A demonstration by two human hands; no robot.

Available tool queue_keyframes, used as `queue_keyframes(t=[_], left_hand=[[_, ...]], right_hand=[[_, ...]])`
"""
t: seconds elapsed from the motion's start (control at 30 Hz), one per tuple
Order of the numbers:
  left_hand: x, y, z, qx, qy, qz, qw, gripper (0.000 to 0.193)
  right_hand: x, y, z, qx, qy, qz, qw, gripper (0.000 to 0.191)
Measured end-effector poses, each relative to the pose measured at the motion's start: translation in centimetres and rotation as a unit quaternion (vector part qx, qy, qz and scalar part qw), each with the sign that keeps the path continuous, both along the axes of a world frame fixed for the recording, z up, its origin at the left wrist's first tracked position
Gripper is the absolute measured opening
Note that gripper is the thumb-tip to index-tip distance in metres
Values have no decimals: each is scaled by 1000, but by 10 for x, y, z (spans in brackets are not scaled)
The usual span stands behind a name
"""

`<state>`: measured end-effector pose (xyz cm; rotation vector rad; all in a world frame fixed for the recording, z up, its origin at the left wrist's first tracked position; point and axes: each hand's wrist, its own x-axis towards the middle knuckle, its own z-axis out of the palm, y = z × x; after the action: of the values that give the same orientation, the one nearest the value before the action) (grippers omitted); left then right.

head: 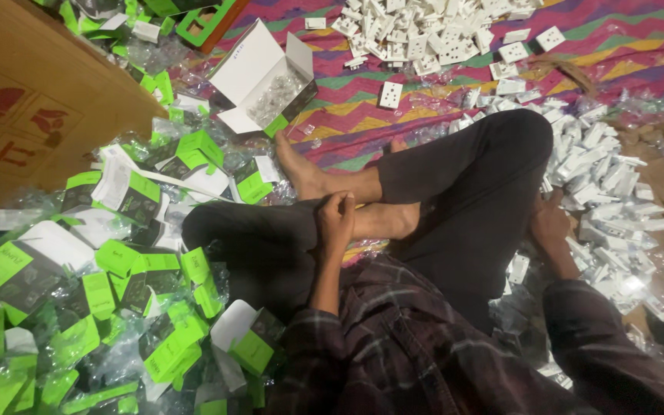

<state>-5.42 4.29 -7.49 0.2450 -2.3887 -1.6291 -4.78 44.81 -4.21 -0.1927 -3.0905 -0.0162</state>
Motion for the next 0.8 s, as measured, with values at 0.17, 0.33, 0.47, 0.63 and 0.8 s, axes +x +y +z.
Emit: queue_keyframes(t=[0.17,0.33,0.47,0.63,0.8], left_hand=[[1,0,-7,0,12,-4,1000,22],[1,0,-10,-10,6,1,1000,22],[2,-1,-12,-8,22,-3,1000,22],[0,-4,-25,-7,-13,0,1000,24],[7,-6,-36,31,8,-57,998,25]], right_hand=[[-11,18,17,-53,-70,36,996,44],[-10,22,26,-130,-198,-50,970,38],[3,15,17,-66,-191,18,979,51],[-2,24,3,-63,-206,22,976,38],[9,58,0,-345,-169,-127,915,37]])
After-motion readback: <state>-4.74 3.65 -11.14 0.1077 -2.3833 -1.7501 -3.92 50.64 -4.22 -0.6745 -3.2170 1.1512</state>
